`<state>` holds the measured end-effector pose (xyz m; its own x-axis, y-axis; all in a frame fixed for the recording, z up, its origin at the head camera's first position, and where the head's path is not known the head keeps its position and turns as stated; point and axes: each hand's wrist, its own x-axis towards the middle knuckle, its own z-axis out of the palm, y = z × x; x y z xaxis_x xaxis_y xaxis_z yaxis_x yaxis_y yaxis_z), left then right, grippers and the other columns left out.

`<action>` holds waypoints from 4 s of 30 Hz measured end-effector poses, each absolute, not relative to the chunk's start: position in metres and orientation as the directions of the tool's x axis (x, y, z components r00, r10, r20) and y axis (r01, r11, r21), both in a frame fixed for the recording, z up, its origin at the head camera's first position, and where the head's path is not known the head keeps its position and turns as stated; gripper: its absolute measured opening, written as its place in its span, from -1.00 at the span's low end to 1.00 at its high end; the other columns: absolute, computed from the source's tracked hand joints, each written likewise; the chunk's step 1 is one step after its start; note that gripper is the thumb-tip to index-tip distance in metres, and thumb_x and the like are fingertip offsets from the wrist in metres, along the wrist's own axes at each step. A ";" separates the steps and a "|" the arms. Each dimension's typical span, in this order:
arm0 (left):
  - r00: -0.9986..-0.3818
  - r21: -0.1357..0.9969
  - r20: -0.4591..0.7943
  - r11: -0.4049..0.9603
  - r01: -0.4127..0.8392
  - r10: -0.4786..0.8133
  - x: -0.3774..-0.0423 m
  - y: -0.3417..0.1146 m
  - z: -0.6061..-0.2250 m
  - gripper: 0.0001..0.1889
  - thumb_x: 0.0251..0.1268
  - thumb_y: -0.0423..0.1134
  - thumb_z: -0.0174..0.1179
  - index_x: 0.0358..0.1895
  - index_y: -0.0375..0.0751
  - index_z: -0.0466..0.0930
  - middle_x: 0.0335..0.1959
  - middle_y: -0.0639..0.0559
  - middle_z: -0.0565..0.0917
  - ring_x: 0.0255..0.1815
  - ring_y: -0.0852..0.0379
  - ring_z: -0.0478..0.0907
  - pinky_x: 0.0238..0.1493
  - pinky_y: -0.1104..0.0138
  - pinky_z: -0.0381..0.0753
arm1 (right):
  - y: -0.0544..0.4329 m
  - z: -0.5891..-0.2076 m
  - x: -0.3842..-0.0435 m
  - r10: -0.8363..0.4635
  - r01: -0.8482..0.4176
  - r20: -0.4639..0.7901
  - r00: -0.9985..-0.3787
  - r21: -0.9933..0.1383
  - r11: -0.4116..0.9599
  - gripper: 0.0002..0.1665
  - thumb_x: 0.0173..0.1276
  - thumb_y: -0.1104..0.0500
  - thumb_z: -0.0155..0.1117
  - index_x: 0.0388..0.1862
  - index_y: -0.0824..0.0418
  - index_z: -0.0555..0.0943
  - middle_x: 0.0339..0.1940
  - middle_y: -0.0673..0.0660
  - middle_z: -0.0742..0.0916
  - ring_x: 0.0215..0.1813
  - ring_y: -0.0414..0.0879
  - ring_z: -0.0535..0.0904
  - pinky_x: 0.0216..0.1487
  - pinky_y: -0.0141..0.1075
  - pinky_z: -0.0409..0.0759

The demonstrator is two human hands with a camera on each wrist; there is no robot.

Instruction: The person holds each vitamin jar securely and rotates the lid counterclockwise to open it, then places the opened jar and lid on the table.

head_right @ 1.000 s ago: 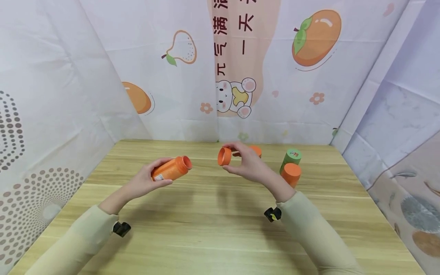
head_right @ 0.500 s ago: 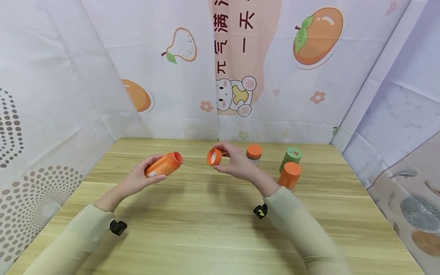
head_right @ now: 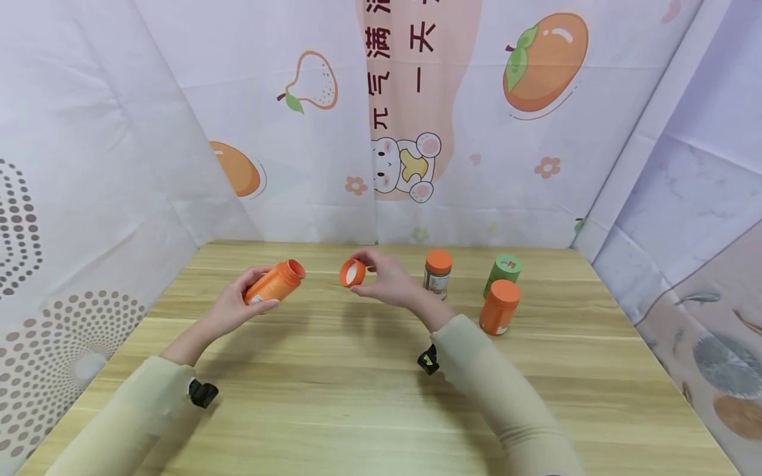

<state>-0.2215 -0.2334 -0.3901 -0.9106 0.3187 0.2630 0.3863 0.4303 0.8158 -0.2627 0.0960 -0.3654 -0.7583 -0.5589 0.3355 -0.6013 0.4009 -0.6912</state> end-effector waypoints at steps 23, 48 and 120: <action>-0.961 0.861 0.177 0.440 0.255 0.211 -0.238 -0.258 -0.404 -0.31 0.19 -0.36 0.37 0.32 -0.38 0.19 0.09 -0.38 0.54 -0.04 -0.12 0.49 -0.17 0.37 0.54 | 0.048 -0.406 -0.283 -0.502 -0.419 0.167 -0.849 -0.792 0.444 -0.38 0.11 0.27 0.53 0.14 0.26 0.49 0.06 0.11 0.63 0.11 0.01 0.51 0.15 -0.12 0.46; -0.964 0.852 0.138 0.468 0.233 0.227 -0.237 -0.256 -0.418 -0.31 0.19 -0.42 0.34 0.32 -0.46 0.17 0.12 -0.45 0.49 0.06 -0.27 0.50 0.08 0.03 0.47 | 0.024 -0.434 -0.278 -0.542 -0.399 0.084 -0.836 -0.770 0.497 -0.36 0.15 0.22 0.51 0.21 0.26 0.49 0.11 0.12 0.63 0.19 0.01 0.49 0.25 -0.14 0.36; -0.954 0.885 0.045 0.431 0.175 0.296 -0.242 -0.253 -0.431 -0.27 0.06 -0.47 0.40 0.28 -0.39 0.19 0.18 -0.32 0.44 0.24 -0.26 0.35 0.30 -0.11 0.21 | 0.018 -0.444 -0.276 -0.553 -0.447 0.027 -0.833 -0.623 0.642 -0.46 0.06 0.19 0.57 0.02 0.17 0.55 -0.04 0.04 0.62 0.08 -0.05 0.46 0.18 -0.19 0.37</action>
<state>-0.2424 -0.2527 -0.4311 -0.9542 0.2958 0.0448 0.1751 0.4307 0.8853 -0.2759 0.0175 -0.4440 -0.8326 -0.5533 0.0266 -0.4466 0.6421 -0.6231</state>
